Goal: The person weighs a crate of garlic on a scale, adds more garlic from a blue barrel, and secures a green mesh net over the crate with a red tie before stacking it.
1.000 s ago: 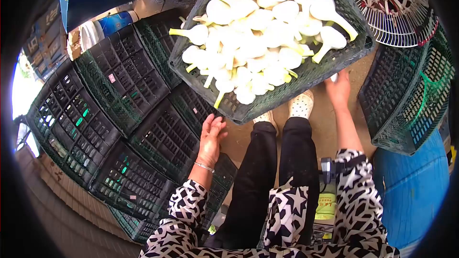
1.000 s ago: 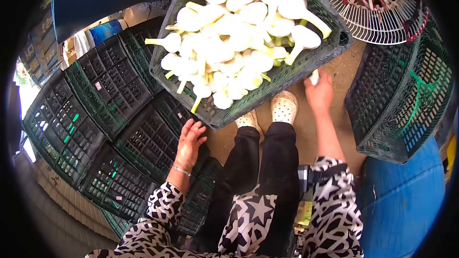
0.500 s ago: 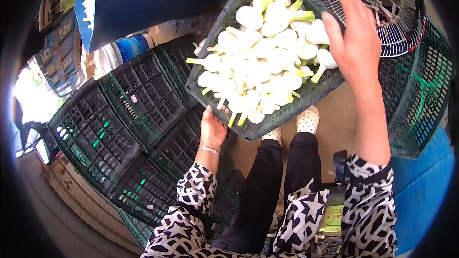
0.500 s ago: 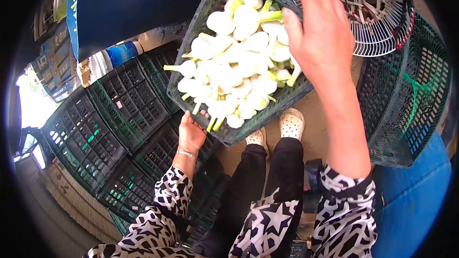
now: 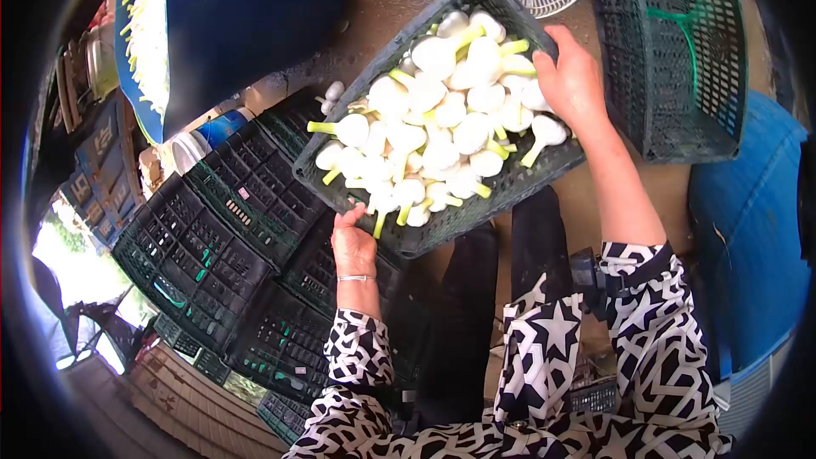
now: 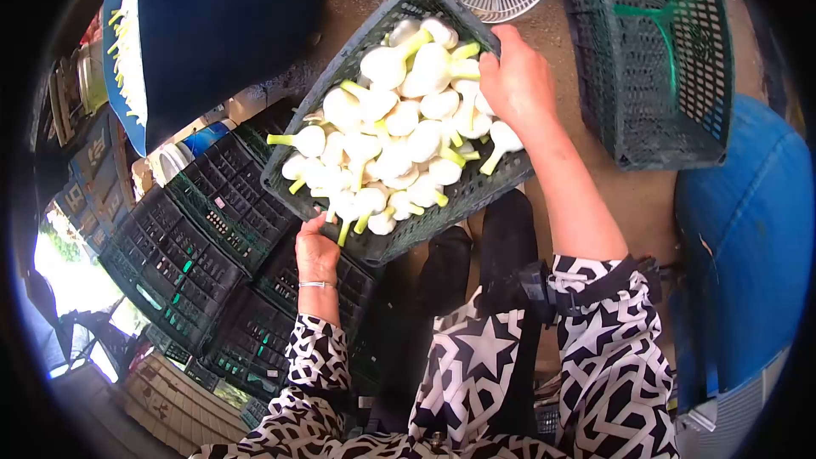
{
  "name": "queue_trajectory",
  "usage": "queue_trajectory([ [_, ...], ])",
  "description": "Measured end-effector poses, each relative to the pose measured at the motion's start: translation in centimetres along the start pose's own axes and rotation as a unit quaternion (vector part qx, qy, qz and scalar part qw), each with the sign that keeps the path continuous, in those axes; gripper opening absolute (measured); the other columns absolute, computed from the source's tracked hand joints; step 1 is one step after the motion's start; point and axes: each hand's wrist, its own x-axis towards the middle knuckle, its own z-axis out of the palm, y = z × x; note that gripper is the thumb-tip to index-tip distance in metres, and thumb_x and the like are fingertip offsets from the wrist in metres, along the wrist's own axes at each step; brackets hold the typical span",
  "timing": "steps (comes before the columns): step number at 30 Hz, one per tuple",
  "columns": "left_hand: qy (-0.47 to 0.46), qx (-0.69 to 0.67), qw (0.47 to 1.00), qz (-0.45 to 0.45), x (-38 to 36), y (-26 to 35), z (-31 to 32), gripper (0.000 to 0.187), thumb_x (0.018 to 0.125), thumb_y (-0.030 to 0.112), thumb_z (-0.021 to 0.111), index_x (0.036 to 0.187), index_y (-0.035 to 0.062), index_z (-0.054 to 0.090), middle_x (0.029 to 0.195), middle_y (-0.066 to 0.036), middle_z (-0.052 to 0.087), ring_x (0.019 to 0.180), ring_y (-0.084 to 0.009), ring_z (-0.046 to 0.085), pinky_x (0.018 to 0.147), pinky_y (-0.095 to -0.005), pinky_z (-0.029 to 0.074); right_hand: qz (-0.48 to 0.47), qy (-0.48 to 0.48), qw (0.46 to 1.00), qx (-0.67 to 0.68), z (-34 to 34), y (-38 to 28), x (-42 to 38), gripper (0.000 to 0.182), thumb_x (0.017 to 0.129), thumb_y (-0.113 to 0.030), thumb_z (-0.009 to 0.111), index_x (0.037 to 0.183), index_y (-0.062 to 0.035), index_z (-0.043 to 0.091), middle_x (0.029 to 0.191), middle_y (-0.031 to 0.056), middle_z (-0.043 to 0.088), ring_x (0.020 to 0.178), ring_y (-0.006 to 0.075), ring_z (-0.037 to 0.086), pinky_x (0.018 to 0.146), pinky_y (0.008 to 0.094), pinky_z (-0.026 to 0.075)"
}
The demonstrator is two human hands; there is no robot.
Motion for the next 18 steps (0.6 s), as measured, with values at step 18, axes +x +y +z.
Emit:
queue_trajectory([
  [18,-0.272,0.328,0.899,0.100,-21.8,-2.4,3.9,0.010,0.086,0.008,0.059,0.094,0.0021,0.059,0.083,-0.002,0.059,0.077,-0.0118,0.052,0.073,-0.0257,0.042,0.312,0.208,0.896,0.237,-11.8,20.6,-37.3,0.044,0.081,-0.014,0.060,0.122,0.0005,0.052,0.101,0.0182,0.067,0.097,0.0299,0.065,0.087,0.0369,0.048],
])
